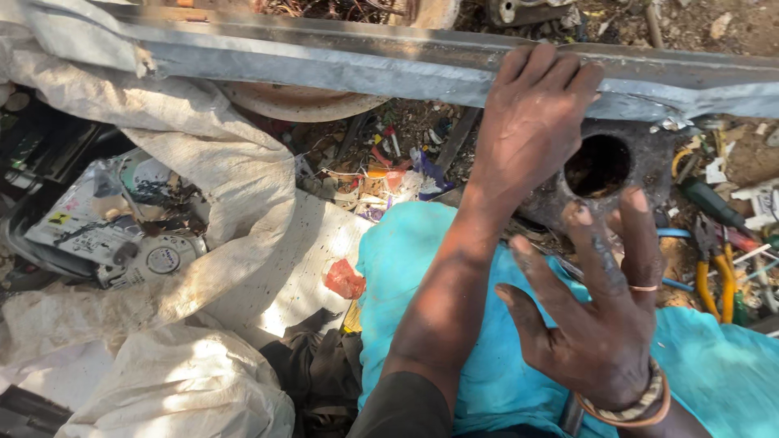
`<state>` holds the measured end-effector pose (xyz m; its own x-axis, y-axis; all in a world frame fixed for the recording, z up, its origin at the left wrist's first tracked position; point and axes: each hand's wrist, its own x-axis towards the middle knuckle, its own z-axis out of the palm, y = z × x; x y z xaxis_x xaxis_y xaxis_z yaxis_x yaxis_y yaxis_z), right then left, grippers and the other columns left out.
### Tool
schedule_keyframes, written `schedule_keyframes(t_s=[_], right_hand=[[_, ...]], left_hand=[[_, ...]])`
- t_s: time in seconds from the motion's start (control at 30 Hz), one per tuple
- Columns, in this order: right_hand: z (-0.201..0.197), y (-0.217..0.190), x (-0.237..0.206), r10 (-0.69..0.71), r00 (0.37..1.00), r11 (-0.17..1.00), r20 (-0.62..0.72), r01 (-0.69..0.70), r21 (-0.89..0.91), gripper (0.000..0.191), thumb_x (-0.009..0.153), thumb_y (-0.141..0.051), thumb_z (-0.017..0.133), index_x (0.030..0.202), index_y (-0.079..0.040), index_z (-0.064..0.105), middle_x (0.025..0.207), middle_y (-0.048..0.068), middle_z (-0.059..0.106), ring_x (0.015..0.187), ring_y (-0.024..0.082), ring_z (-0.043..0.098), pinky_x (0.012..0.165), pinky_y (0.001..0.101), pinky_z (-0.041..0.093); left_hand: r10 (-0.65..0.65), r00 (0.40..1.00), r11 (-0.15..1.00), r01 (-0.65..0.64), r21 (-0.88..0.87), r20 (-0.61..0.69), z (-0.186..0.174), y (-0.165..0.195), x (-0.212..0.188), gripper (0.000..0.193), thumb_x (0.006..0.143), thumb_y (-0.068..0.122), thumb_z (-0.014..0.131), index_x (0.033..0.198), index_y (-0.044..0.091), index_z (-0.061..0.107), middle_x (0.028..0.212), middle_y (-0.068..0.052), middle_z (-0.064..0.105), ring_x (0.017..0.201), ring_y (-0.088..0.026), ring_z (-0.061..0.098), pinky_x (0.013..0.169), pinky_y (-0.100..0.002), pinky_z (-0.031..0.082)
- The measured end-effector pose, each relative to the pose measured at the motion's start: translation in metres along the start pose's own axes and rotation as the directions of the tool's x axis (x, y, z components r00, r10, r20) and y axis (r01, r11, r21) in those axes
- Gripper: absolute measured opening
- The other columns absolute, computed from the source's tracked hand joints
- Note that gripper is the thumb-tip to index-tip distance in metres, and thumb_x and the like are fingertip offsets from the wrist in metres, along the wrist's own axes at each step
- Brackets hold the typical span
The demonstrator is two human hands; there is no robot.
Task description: The person sits on the ground with a long metal channel across their lap and hammers a punch against rivets or fasteners along the channel, repositioning the channel and using pliers at one point. They continue hammering at different spots and finally run their hands along the channel.
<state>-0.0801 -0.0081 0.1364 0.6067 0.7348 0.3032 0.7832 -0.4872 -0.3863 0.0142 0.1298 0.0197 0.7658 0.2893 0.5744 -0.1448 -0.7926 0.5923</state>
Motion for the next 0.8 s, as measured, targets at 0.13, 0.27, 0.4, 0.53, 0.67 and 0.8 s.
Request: schedule_keyframes(t_s=[0.13,0.27,0.4,0.53,0.67,0.8], right_hand=[[0.001,0.019,-0.029,-0.032,0.996,0.958,0.08,0.053,-0.281,0.042,0.088,-0.033,0.087,0.128,-0.023,0.077,0.16,0.009,0.041,0.149,0.055,0.025,0.113,0.065,0.028],[-0.003,0.015,-0.053,0.025,0.996,0.96,0.083,-0.001,-0.281,0.036,0.092,-0.031,0.086,0.126,-0.021,0.078,0.163,0.01,0.041,0.152,0.056,0.022,0.122,0.061,0.028],[-0.016,0.006,-0.064,0.074,0.993,0.952,0.09,-0.043,-0.302,0.035,0.085,-0.032,0.086,0.116,-0.017,0.082,0.161,0.01,0.044,0.151,0.052,0.027,0.115,0.0586,0.03],[-0.033,0.003,-0.088,0.161,0.982,0.946,0.101,-0.124,-0.3,0.033,0.083,-0.03,0.086,0.112,-0.015,0.082,0.16,0.011,0.048,0.155,0.045,0.03,0.115,0.0567,0.032],[-0.039,0.009,-0.133,0.243,0.966,0.934,0.084,-0.21,-0.288,0.033,0.084,-0.026,0.084,0.113,-0.011,0.079,0.164,0.011,0.051,0.162,0.042,0.031,0.121,0.0552,0.033],[-0.041,0.013,-0.18,0.234,0.968,0.926,0.095,-0.192,-0.325,0.026,0.092,-0.026,0.085,0.112,-0.011,0.079,0.161,0.014,0.051,0.157,0.04,0.035,0.123,0.0489,0.036]], left_hand=[[0.005,0.999,1.0,-0.005,-0.018,0.033,0.0,0.001,0.002,0.02,0.082,0.007,0.077,0.1,0.006,0.07,0.095,-0.006,0.07,0.101,-0.027,0.062,0.101,-0.042,0.046],[0.008,0.997,1.0,-0.007,-0.007,0.073,-0.005,0.007,0.0,0.019,0.087,0.013,0.077,0.104,0.006,0.073,0.099,-0.006,0.072,0.1,-0.026,0.062,0.103,-0.043,0.046],[0.023,0.999,1.0,-0.023,-0.002,0.041,-0.022,0.016,-0.002,0.023,0.087,0.013,0.076,0.11,0.006,0.073,0.112,-0.009,0.072,0.117,-0.031,0.061,0.111,-0.047,0.045],[0.046,0.999,0.996,-0.045,-0.081,0.015,-0.059,0.026,-0.015,0.027,0.09,0.013,0.075,0.116,0.007,0.072,0.126,-0.01,0.067,0.134,-0.037,0.053,0.116,-0.05,0.042],[-0.066,0.997,0.991,0.071,-0.111,0.047,-0.112,0.036,-0.052,0.029,0.089,0.017,0.077,0.117,0.011,0.071,0.128,-0.008,0.067,0.135,-0.035,0.054,0.115,-0.047,0.044],[-0.182,0.978,0.983,0.184,-0.011,0.101,-0.19,0.025,-0.129,0.029,0.093,0.016,0.077,0.119,0.008,0.069,0.126,-0.01,0.069,0.129,-0.033,0.06,0.113,-0.046,0.048]])
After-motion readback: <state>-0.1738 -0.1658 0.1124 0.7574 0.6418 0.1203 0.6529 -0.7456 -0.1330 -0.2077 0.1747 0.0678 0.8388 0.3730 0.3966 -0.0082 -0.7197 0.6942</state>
